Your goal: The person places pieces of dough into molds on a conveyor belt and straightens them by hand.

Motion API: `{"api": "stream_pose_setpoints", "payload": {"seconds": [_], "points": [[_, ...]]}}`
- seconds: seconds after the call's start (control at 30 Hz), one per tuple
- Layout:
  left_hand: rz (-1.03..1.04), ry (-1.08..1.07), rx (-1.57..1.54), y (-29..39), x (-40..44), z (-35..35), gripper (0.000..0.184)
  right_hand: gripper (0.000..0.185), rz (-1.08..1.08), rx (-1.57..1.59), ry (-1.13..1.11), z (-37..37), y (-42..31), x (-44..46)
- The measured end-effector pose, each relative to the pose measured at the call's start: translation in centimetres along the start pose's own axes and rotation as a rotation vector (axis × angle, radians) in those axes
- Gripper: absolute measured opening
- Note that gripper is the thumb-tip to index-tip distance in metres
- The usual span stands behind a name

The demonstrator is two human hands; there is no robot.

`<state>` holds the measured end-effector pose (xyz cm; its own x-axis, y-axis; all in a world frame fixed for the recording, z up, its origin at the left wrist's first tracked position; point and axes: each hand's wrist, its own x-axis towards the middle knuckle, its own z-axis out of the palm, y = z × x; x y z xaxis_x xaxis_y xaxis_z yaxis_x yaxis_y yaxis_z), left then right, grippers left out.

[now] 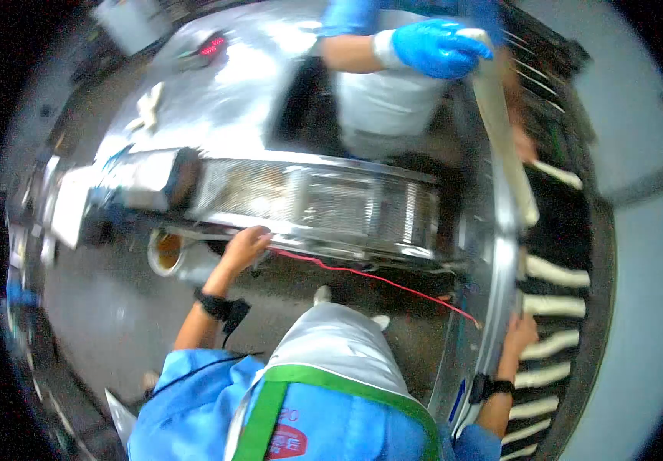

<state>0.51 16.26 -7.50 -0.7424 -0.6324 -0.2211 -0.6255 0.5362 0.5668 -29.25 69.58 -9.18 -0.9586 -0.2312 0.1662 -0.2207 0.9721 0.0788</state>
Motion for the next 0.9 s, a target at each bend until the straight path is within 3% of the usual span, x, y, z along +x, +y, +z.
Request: {"api": "stream_pose_setpoints", "payload": {"seconds": [0.03,0.07,0.1,0.13,0.17,0.2,0.43,0.5,0.53,0.57,0.6,0.63,0.67,0.73,0.77,0.8,0.9], "points": [[0.025,-0.014,-0.039,-0.5,0.4,0.6,0.03,0.031,-0.195,-0.024,0.434,2.8,1.6,-0.5],[0.024,-0.036,-0.083,-0.6,0.7,0.9,0.032,0.031,-0.067,-0.022,0.382,5.3,3.3,-0.5],[0.021,-0.031,-0.153,-1.2,1.1,1.4,0.032,0.029,-0.048,-0.007,0.149,1.4,1.0,-0.7],[0.068,-0.038,-0.195,-2.7,1.7,2.2,0.03,0.026,0.05,0.198,0.124,-0.2,-0.2,-1.0],[0.035,-0.061,-0.327,-3.0,1.9,2.6,0.028,0.024,-0.019,0.028,0.167,-0.1,-0.2,-1.1],[0.055,-0.095,-0.358,-3.6,2.3,3.0,0.027,0.023,0.059,0.057,0.061,-0.6,-0.5,-1.0],[0.098,-0.106,-0.233,-5.7,4.2,2.6,0.029,0.021,0.077,0.13,0.082,-1.1,-0.7,-1.9],[0.071,-0.062,-0.18,-8.5,4.4,3.7,0.032,0.023,0.057,0.074,0.115,0.1,0.0,-2.3],[-0.02,-0.06,-0.133,-5.8,3.6,2.7,0.035,0.027,0.077,0.025,0.124,1.2,0.8,-2.1],[-0.004,-0.032,-0.056,-5.9,3.4,2.7,0.038,0.024,-0.093,0.163,0.413,2.7,2.0,-2.7],[-0.073,0.01,-0.097,-5.8,3.4,2.5,0.039,0.023,-0.036,0.207,0.249,1.4,1.8,-3.1],[-0.107,0.098,-0.125,-10.3,5.1,4.4,0.041,0.022,0.001,0.262,0.134,1.1,2.3,-3.4],[-0.059,0.182,-0.275,-9.3,4.9,3.5,0.043,0.022,-0.023,0.193,0.107,0.9,2.6,-4.0],[-0.062,0.409,-0.273,-13.5,7.6,4.0,0.043,0.029,0.028,-0.003,0.062,2.4,4.1,-5.4],[-0.288,0.436,-0.387,-14.6,9.4,3.3,0.046,0.031,0.049,-0.013,0.048,1.7,2.7,-6.2],[-0.428,0.428,-0.277,-16.9,9.9,2.7,0.052,0.032,0.05,-0.012,0.016,0.7,2.3,-5.6],[-0.677,0.513,-0.319,-18.9,12.5,0.1,0.054,0.035,0.114,0.026,-0.029,0.6,2.4,-6.3]]}}
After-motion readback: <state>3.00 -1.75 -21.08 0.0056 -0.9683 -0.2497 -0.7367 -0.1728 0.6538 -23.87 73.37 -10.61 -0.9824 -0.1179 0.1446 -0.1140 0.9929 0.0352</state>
